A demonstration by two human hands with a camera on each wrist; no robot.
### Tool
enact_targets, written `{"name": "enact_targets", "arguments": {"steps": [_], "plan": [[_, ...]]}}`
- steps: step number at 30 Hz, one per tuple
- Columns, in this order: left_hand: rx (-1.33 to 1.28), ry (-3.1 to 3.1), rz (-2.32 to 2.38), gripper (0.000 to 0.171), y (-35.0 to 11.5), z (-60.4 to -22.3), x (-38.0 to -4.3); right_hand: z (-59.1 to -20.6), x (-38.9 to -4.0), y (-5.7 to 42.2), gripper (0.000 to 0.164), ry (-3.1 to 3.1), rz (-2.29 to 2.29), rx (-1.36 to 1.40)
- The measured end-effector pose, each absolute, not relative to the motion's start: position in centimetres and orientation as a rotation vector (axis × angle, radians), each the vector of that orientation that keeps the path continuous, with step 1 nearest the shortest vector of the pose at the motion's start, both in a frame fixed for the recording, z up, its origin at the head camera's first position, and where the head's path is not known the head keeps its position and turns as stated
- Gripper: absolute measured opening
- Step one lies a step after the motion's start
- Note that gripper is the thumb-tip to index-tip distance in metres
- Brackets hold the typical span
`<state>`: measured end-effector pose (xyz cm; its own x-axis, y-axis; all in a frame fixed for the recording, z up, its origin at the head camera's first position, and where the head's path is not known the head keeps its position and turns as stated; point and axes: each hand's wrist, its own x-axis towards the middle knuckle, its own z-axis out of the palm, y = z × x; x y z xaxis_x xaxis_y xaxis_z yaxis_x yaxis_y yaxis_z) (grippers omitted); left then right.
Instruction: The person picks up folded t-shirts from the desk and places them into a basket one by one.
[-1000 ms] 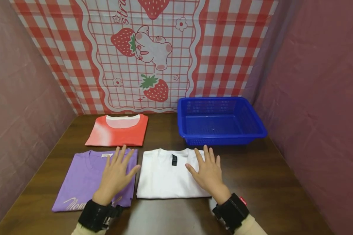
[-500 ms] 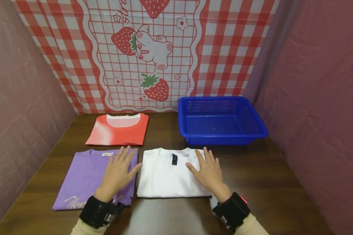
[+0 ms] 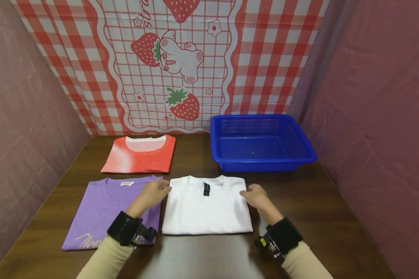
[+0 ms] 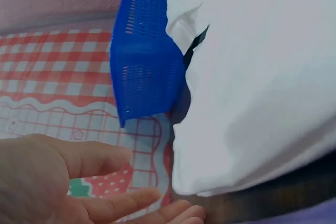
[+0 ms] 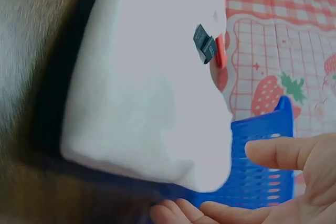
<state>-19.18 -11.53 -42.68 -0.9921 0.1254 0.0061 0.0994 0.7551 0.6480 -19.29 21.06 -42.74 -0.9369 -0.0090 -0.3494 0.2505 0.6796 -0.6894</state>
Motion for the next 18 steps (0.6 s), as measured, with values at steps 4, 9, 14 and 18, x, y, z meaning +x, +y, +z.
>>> {"name": "enact_targets", "arguments": {"steps": [4, 9, 14, 18], "plan": [[0.110, 2.856, 1.034, 0.027, -10.8, -43.1, -19.8, -43.5, -19.8, 21.7, 0.059, 2.409, -1.276, 0.318], [0.012, 2.876, 0.887, 0.030, -10.3, -45.5, -21.5, -44.1, -20.6, 21.7, 0.050, 2.356, -1.355, 0.461], [0.003, 2.925, 0.820, 0.039, -10.4, -49.1, -23.5, -44.2, -21.0, 21.4, 0.056, 2.365, -1.325, 0.507], [-0.055, 2.876, 0.802, 0.031, -9.3, -46.1, -22.0, -45.0, -21.8, 21.4, 0.058, 2.364, -1.307, 0.476]]}}
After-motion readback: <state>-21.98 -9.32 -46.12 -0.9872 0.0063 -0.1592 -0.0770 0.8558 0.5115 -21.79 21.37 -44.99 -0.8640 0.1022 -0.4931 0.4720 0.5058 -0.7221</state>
